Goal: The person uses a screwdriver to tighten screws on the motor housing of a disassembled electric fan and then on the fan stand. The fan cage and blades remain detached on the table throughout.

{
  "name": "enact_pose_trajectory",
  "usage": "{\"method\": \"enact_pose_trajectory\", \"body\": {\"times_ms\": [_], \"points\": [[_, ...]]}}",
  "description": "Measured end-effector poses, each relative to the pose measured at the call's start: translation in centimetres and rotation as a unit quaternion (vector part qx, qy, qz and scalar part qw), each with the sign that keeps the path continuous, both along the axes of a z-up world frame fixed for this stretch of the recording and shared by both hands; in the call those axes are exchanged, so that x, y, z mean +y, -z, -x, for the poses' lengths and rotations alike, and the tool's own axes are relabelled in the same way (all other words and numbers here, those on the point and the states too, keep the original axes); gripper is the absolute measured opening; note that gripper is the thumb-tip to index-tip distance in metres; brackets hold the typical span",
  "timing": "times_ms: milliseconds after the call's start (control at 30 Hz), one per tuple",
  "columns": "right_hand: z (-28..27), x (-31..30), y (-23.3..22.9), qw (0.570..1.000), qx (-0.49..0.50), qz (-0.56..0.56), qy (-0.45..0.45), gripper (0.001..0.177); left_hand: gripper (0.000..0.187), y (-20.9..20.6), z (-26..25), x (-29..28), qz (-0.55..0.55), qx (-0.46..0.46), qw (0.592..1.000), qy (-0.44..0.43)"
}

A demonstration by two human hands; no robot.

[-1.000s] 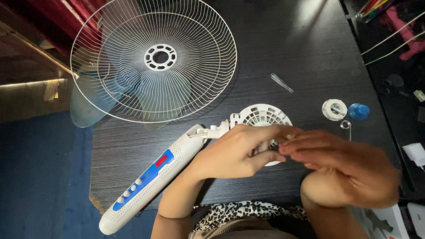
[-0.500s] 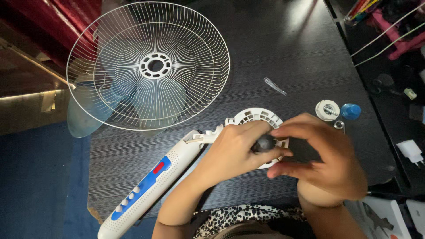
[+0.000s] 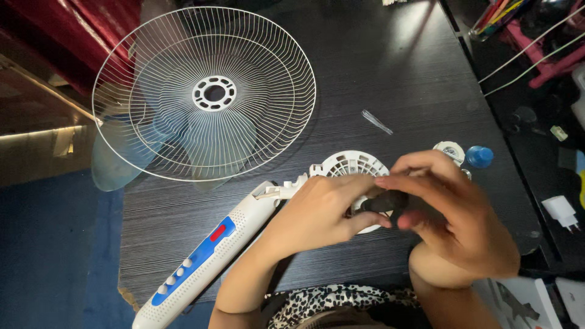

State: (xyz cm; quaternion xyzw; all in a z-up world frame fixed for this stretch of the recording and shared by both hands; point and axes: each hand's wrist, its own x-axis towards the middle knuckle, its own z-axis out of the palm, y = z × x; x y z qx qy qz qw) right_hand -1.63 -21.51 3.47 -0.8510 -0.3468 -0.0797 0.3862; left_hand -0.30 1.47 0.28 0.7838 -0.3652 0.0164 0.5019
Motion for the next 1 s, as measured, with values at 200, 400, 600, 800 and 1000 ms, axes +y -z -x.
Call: {"method": "enact_pose_trajectory", "body": {"times_ms": [200, 400, 600, 800, 1000], "points": [[0.6, 0.0, 0.6, 0.997, 0.041, -0.059, 0.006, 0.034, 0.045, -0.2, 0.1, -0.4, -0.034, -0.015, 0.999, -0.028], [0.8, -0.6, 0.5, 0.999, -0.007, -0.046, 0.012, 0.038, 0.046, 0.2, -0.1, 0.2, -0.009, 0.082, 0.996, 0.037], [0.6, -0.7, 1.2, 0.998, -0.033, -0.053, 0.005, 0.021, 0.036, 0.2, 0.1, -0.5, 0.010, -0.022, 1.000, -0.010], [1.1, -0.7, 0.5, 0.998, -0.008, -0.061, 0.026, 0.024, 0.042, -0.2, 0.1, 0.6, -0.018, 0.066, 0.997, 0.035], [0.6, 0.2, -0.1, 0.997, -0.052, -0.046, -0.031, 0.026, 0.031, -0.2, 0.2, -0.2, 0.000, -0.011, 1.000, -0.020]]}}
